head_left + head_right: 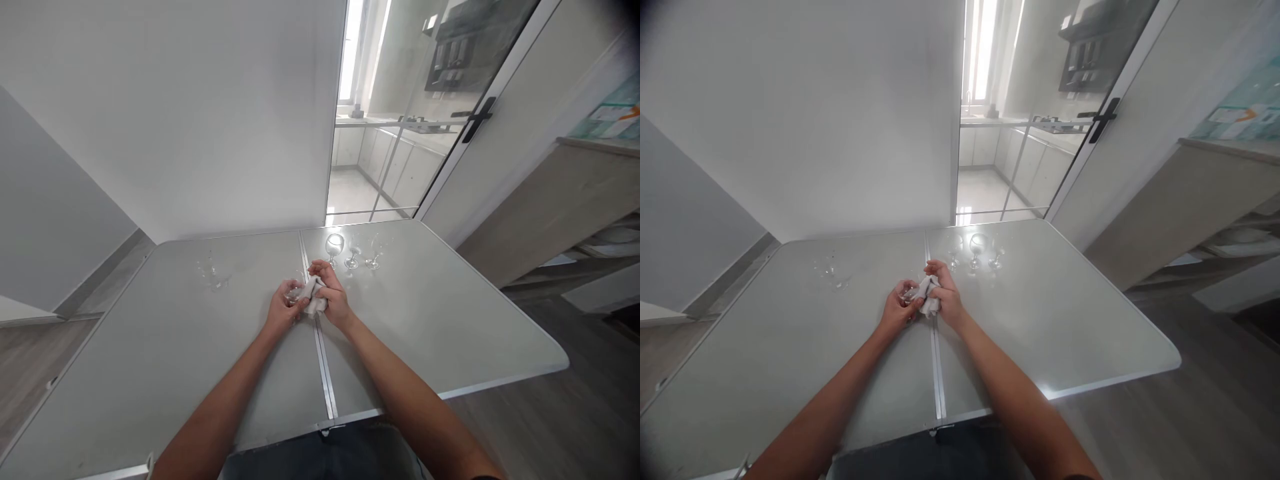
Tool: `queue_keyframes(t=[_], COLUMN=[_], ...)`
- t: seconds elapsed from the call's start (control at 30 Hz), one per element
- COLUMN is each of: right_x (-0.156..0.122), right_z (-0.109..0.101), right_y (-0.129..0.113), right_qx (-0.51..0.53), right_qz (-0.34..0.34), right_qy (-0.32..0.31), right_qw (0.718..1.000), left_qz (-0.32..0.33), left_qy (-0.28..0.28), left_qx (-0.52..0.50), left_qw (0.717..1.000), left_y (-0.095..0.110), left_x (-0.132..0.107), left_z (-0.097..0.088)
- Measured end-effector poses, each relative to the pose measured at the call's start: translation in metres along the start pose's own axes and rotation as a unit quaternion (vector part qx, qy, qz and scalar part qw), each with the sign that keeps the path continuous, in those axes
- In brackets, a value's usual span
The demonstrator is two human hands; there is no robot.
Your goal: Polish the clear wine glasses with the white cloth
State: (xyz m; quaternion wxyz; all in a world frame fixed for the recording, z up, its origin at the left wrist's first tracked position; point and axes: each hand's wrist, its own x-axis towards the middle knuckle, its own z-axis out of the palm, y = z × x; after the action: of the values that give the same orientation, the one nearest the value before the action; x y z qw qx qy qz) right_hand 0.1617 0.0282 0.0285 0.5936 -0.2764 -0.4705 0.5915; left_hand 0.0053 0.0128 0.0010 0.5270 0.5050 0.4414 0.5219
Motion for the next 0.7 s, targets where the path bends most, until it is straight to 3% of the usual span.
queue_keyframes(t=[0.13,0.33,0.47,0.53,0.6,0.7], right_x=[0.002,0.005,0.002,0.002,0.004,0.009], right_z=[0.000,-0.007,-0.012,-0.014,-0.015,-0.017], right_y=[-0.001,-0.005,-0.007,-0.007,-0.006,-0.004], right_qx=[0.002,-0.028,0.031,0.038,0.053,0.050], right_qz=[0.055,0.220,0.349,0.379,0.350,0.184], right_qy=[-0.004,-0.094,-0.095,-0.100,-0.088,0.043], right_qw=[0.998,0.971,0.932,0.919,0.931,0.981], left_qz=[0.012,0.051,0.050,0.051,0.057,0.060], left_qy=[0.045,0.163,0.163,0.165,0.177,0.174], left_qx=[0.000,-0.111,-0.143,-0.143,-0.124,-0.063], left_qw=[0.999,0.979,0.975,0.975,0.975,0.981], left_y=[-0.003,0.003,0.007,0.006,0.004,-0.001], left_x=[0.000,0.004,0.007,0.008,0.009,0.008], left_z=[-0.003,-0.011,-0.015,-0.016,-0.016,-0.018])
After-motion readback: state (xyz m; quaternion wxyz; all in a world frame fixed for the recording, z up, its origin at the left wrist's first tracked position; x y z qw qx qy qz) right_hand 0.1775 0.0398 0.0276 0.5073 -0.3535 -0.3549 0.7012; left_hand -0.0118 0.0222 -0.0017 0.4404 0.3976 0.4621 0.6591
